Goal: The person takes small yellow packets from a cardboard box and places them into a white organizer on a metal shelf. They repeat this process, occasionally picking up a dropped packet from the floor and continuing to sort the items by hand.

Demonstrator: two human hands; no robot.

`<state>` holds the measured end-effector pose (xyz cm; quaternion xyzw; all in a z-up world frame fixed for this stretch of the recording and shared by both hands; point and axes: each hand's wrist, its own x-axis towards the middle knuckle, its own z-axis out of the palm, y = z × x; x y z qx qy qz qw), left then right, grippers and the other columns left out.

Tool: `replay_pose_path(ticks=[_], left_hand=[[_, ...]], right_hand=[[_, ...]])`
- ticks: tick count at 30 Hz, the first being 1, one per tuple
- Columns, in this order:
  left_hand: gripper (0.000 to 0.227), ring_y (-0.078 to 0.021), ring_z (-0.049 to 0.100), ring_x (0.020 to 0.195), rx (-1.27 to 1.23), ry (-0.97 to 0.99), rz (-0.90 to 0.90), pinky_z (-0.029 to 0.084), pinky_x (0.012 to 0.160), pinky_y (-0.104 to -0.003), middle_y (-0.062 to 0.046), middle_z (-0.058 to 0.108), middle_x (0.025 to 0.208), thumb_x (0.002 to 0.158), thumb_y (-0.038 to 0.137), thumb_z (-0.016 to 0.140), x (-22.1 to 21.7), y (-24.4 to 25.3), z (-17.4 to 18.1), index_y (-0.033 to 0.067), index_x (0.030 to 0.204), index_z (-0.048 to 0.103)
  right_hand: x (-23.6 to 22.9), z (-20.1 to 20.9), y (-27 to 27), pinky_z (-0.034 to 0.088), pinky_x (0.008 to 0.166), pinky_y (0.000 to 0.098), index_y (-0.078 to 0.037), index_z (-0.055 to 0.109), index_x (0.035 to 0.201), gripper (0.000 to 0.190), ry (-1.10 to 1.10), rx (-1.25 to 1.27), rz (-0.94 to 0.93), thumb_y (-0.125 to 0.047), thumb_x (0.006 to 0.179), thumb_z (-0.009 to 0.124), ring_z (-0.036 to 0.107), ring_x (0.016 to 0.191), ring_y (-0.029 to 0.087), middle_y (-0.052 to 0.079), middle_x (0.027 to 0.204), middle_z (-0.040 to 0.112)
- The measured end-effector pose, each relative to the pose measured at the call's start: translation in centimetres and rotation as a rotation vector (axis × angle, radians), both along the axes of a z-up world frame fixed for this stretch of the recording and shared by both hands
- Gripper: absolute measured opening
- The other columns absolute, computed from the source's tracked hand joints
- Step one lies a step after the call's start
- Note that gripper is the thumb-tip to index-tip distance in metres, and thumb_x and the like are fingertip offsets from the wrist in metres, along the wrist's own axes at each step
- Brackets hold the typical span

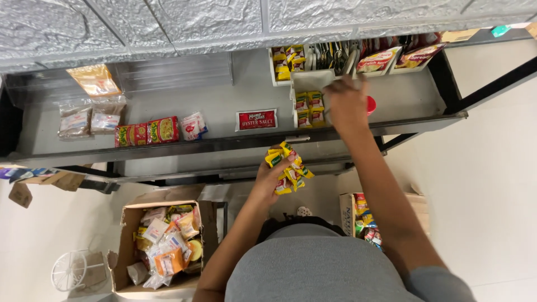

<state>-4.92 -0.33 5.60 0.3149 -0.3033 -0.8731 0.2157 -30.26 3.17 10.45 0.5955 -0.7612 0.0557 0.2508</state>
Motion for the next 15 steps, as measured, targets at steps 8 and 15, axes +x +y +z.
replay_pose_path(ticks=[8, 15], left_hand=[[0.041, -0.02, 0.072, 0.087, -0.035, 0.108, -0.019, 0.062, 0.07, -0.037, -0.007, 0.07, 0.104, 0.088, 0.014, 0.079, -1.2, -0.3, -2.2, 0.0085, 0.123, 0.058], [0.044, -0.0178, 0.072, 0.095, 0.011, 0.245, -0.021, 0.061, 0.077, -0.035, -0.007, 0.07, 0.111, 0.093, 0.014, 0.075, -0.6, -1.1, -3.2, 0.0055, 0.132, 0.058]], right_hand=[[5.1, -0.7, 4.0, 0.041, 0.103, 0.0448, -0.011, 0.074, 0.108, 0.024, -0.5, -0.248, 0.093, -0.006, 0.085, 0.07, 0.06, 0.112, 0.025, 0.005, 0.105, 0.071], [10.7, 0.2, 7.3, 0.052, 0.092, 0.0305, -0.009, 0.057, 0.128, 0.041, -1.249, -0.213, 0.572, -0.011, 0.093, 0.078, 0.059, 0.112, 0.021, 0.009, 0.123, 0.055]])
